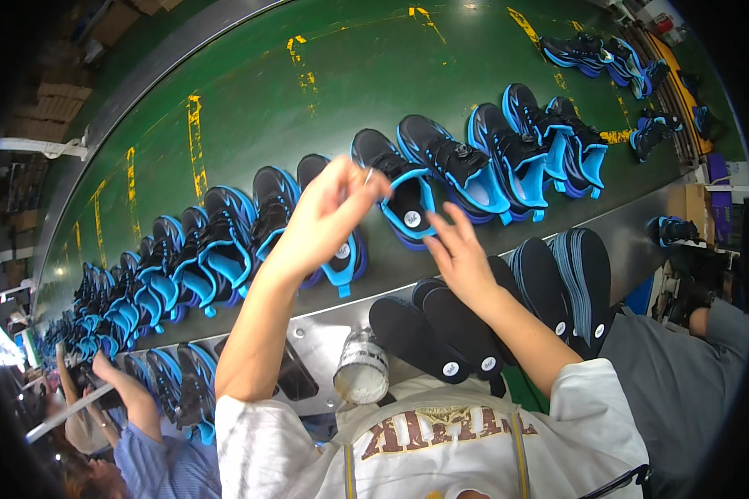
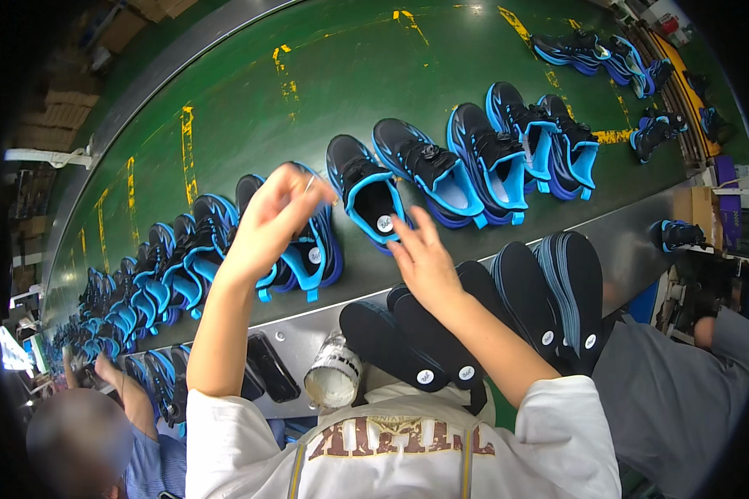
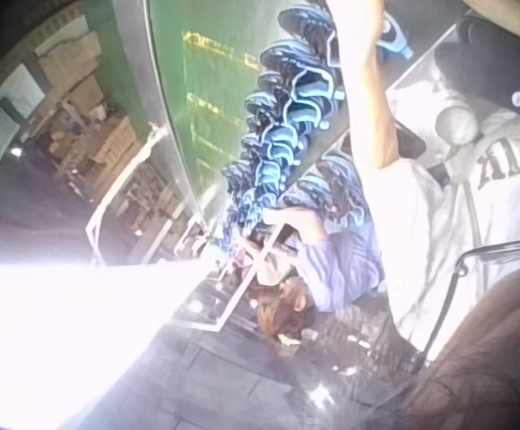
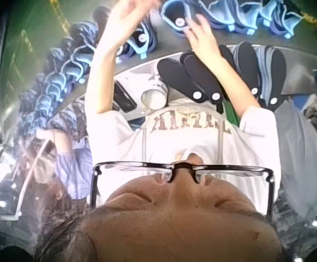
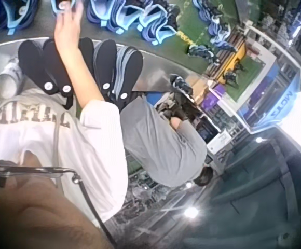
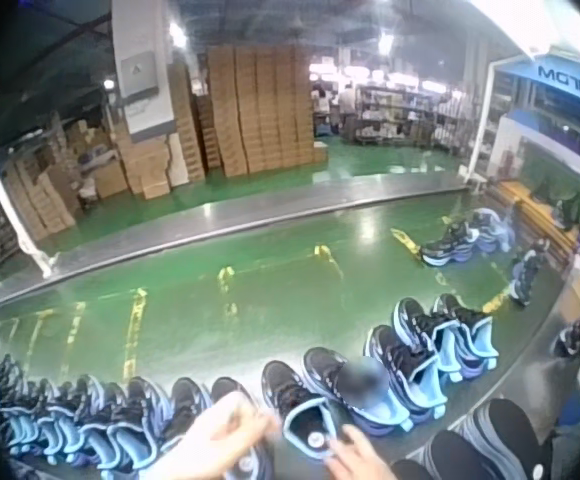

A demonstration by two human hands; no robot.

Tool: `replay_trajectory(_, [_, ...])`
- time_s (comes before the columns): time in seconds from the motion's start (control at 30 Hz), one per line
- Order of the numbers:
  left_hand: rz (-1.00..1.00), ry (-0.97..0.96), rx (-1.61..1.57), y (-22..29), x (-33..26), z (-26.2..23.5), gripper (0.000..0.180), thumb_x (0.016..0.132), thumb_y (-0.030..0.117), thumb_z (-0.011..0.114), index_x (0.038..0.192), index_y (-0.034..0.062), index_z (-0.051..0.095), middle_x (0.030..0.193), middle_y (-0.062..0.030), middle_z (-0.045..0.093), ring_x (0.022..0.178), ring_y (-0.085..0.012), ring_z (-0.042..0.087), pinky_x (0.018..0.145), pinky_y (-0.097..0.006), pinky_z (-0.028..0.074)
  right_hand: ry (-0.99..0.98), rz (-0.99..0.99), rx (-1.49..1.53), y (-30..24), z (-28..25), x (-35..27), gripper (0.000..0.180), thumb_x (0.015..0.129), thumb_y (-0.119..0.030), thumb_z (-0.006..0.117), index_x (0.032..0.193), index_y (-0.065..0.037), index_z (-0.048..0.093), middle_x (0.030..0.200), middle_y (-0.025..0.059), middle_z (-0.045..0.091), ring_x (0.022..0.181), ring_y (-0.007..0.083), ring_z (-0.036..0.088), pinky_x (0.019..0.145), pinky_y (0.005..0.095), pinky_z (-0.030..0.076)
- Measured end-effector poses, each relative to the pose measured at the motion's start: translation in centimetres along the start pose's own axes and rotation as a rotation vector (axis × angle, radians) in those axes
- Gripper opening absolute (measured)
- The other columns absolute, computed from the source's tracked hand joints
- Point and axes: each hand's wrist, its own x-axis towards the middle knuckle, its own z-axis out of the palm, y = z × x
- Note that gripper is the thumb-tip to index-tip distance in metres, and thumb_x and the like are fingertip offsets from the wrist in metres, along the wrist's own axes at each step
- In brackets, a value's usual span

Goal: The person inserts insoles into shoes along an assembly line by hand, placing an insole inside each shoe.

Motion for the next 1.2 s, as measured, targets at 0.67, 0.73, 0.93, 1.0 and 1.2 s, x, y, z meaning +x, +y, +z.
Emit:
replay_trajectory(0.67, [0.304,0.183,0.993,-10.3,-21.4,10.0,0.038,0.066,0.018,0.059,0.098,0.0006,0.049,0.095,-0.0117,0.051,0.093,-0.0272,0.047,0.078,-0.037,0.035,-0.188,0.207,-0.512,-0.5,-4.6,-17.0,0.051,0.069,-0.028,0.060,0.116,-0.016,0.046,0.108,0.0204,0.041,0.095,0.0345,0.044,0.076,0.0409,0.040])
replay_trajectory(0.73, [0.329,0.239,1.094,-9.6,-21.4,10.7,0.040,0.069,0.024,0.057,0.102,0.0018,0.049,0.094,-0.0112,0.052,0.092,-0.0256,0.047,0.077,-0.036,0.034,-0.169,0.176,-0.535,-0.6,-4.7,-17.1,0.051,0.069,-0.028,0.060,0.116,-0.017,0.046,0.106,0.0200,0.042,0.094,0.0338,0.044,0.076,0.0406,0.039])
replay_trajectory(0.93, [0.241,0.400,1.321,-9.0,-21.4,12.2,0.060,0.064,0.039,0.059,0.117,0.0151,0.045,0.106,-0.0084,0.041,0.104,-0.0267,0.036,0.075,-0.042,0.031,-0.164,0.159,-0.515,-0.8,-5.8,-17.1,0.048,0.069,-0.026,0.060,0.114,-0.015,0.048,0.103,0.0181,0.044,0.093,0.0325,0.045,0.076,0.0400,0.038])
replay_trajectory(1.0, [0.203,0.343,1.307,-8.6,-20.9,11.6,0.061,0.064,0.037,0.059,0.118,0.0148,0.043,0.105,-0.0085,0.042,0.103,-0.0281,0.036,0.074,-0.044,0.031,-0.137,0.146,-0.439,-0.2,-6.6,-16.1,0.046,0.068,-0.026,0.060,0.111,-0.012,0.050,0.102,0.0166,0.046,0.092,0.0316,0.046,0.076,0.0395,0.038])
replay_trajectory(1.2, [0.242,0.375,1.224,-3.0,-19.8,11.5,0.060,0.061,0.029,0.061,0.115,0.0090,0.044,0.096,-0.0096,0.044,0.095,-0.0317,0.038,0.069,-0.044,0.031,-0.091,-0.340,-0.459,-0.4,-7.3,-3.8,0.048,0.067,-0.016,0.060,0.112,-0.008,0.046,0.112,0.0121,0.044,0.105,0.0278,0.041,0.088,0.0394,0.030])
